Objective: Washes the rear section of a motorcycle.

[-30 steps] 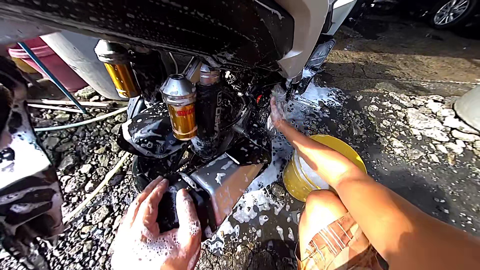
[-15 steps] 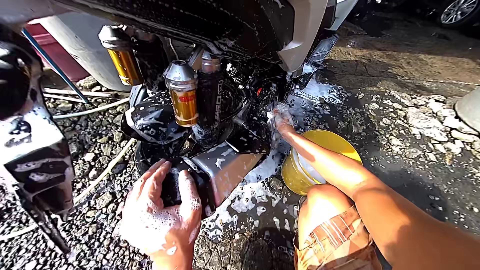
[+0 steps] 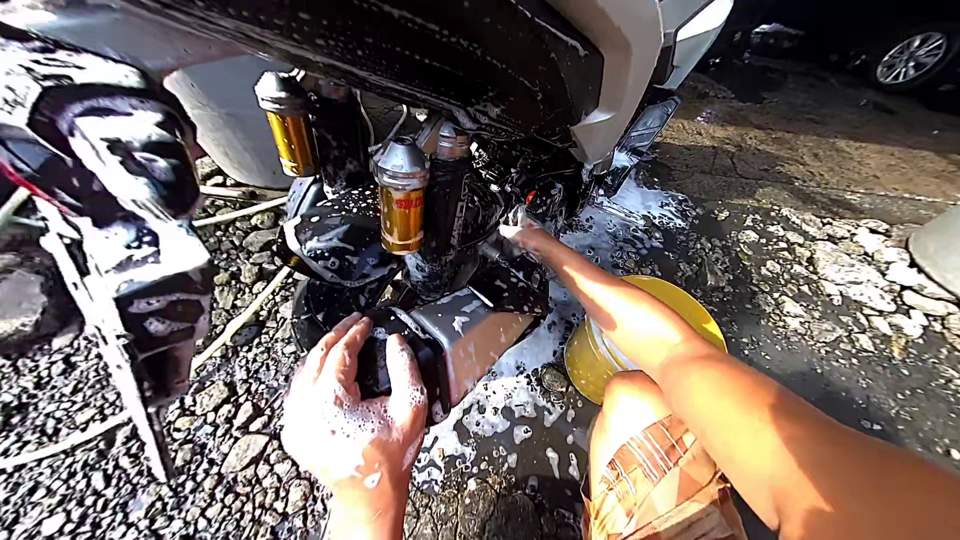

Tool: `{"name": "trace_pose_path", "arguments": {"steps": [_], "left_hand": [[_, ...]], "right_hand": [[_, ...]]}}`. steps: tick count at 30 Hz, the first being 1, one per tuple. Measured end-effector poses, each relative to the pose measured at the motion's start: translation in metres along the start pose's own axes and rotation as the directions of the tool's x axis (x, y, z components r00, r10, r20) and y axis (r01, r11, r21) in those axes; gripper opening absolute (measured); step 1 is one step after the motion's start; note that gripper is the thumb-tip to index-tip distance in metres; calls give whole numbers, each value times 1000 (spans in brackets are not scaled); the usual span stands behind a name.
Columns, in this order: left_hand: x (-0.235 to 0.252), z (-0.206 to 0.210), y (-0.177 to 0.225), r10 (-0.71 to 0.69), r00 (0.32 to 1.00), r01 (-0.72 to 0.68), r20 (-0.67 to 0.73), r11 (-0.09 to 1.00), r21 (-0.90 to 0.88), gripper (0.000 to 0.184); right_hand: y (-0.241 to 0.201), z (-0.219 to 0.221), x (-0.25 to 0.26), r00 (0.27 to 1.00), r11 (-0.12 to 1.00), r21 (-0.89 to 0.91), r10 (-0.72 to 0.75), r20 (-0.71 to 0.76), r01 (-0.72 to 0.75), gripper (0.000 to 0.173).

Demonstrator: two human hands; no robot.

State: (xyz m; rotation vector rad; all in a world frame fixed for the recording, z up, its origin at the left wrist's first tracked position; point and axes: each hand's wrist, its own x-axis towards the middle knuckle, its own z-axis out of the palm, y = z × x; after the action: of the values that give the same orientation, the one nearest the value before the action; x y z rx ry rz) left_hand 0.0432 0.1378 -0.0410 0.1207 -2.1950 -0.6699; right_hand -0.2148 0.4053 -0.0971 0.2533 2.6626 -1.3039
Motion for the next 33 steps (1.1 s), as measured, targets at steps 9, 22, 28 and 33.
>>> {"name": "trace_pose_path", "arguments": {"steps": [9, 22, 28, 33], "left_hand": [[-3, 3, 0, -42, 999, 42, 15, 999, -14, 43], [-2, 5, -5, -36, 999, 35, -6, 997, -63, 39], [-2, 4, -5, -41, 999, 40, -13, 997, -70, 37], [-1, 4, -5, -61, 998, 60, -17, 997, -44, 38]], "right_hand": [[-2, -3, 9, 999, 906, -423, 30, -10, -31, 61], [11, -49, -18, 815, 970, 4, -201, -543, 242, 53], [-64, -64, 23, 967, 694, -674, -171, 188, 254, 74], [-117, -56, 60, 978, 353, -927, 107, 177, 129, 40]]}}
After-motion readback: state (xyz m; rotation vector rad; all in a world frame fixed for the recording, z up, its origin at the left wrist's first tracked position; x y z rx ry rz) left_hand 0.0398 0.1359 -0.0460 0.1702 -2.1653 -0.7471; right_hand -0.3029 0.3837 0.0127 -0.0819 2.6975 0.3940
